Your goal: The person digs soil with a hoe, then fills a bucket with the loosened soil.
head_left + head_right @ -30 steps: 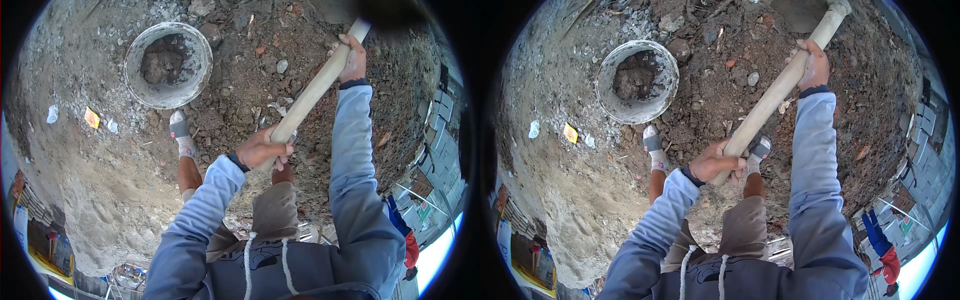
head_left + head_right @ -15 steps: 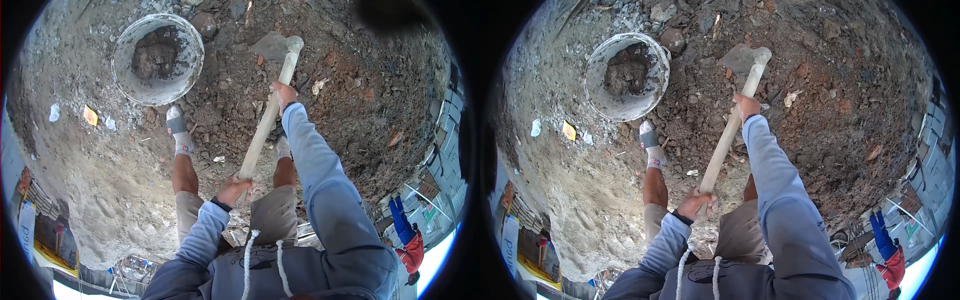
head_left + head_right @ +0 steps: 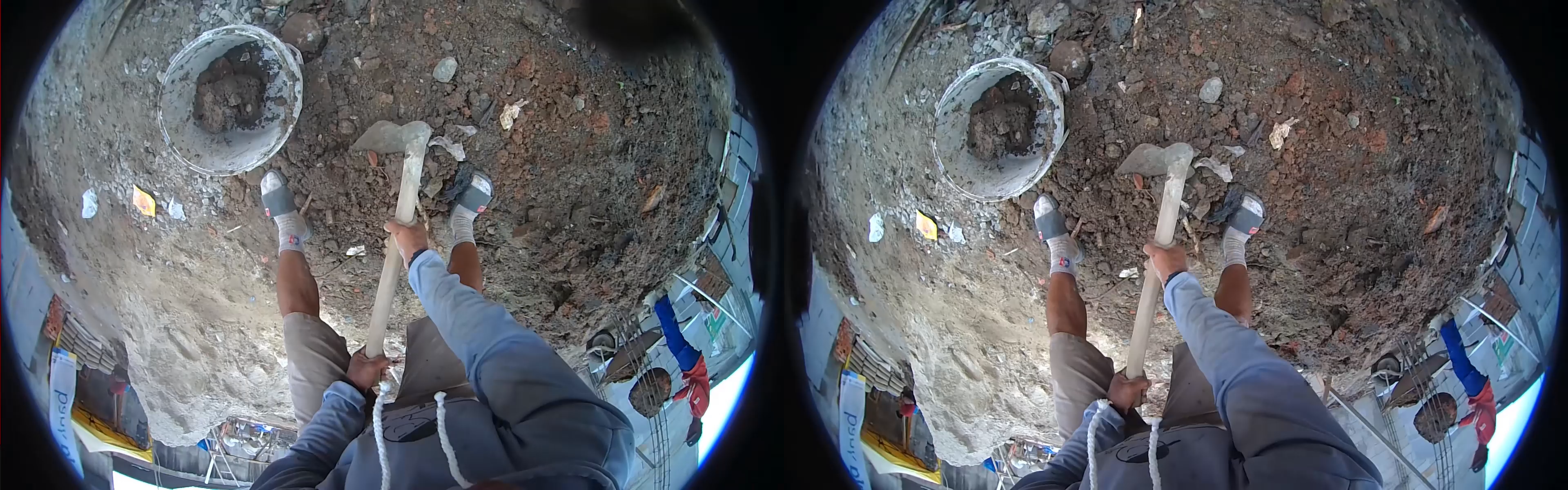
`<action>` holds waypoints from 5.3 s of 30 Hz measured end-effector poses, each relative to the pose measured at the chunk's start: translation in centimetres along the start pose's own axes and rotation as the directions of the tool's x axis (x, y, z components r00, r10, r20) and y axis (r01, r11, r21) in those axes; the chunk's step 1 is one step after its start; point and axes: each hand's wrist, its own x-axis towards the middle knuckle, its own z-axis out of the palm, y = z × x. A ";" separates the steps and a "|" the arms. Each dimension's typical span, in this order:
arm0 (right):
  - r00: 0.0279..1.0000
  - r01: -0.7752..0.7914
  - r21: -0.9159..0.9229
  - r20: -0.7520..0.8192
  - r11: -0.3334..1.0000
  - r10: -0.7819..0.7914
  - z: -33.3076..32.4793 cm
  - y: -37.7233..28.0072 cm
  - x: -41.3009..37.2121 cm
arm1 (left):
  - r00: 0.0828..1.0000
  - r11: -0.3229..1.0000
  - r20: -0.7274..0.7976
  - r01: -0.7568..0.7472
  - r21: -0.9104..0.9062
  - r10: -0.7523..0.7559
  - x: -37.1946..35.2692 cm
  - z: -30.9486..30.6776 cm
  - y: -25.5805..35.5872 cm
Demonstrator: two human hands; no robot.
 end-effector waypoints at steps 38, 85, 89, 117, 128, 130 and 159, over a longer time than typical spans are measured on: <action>0.929 -0.313 -0.279 0.111 0.908 0.354 2.4 10.0 5.6 | 0.984 0.989 -0.102 0.141 -0.041 -0.144 -4.4 1.3 4.0; 0.795 0.600 0.149 0.001 0.786 -0.607 3.3 -28.6 -13.0 | 0.598 0.788 0.615 -0.612 -0.065 0.515 -6.7 -3.0 20.7; 0.874 0.484 0.158 -0.030 0.861 -0.486 6.9 -25.1 -3.3 | 0.707 0.889 0.574 -0.449 -0.088 0.414 -1.7 -4.3 22.7; 0.886 -0.003 -0.709 0.325 0.705 0.331 2.8 8.5 4.8 | 0.946 0.944 0.324 0.082 -0.319 0.027 -0.6 5.0 -2.0; 0.855 -0.251 -0.395 0.338 0.884 0.394 -1.5 -5.3 -3.0 | 0.721 0.983 0.683 -0.185 0.020 0.121 -6.7 4.6 5.1; 0.889 -0.200 -0.339 0.331 0.919 0.316 -1.8 -7.9 -4.8 | 0.688 0.966 0.706 -0.258 0.019 0.170 -9.9 3.8 7.3; 0.827 0.549 0.394 -0.127 0.737 -0.548 -8.3 -20.0 -21.1 | 0.523 0.769 0.800 -0.626 0.127 0.294 -6.9 1.0 12.2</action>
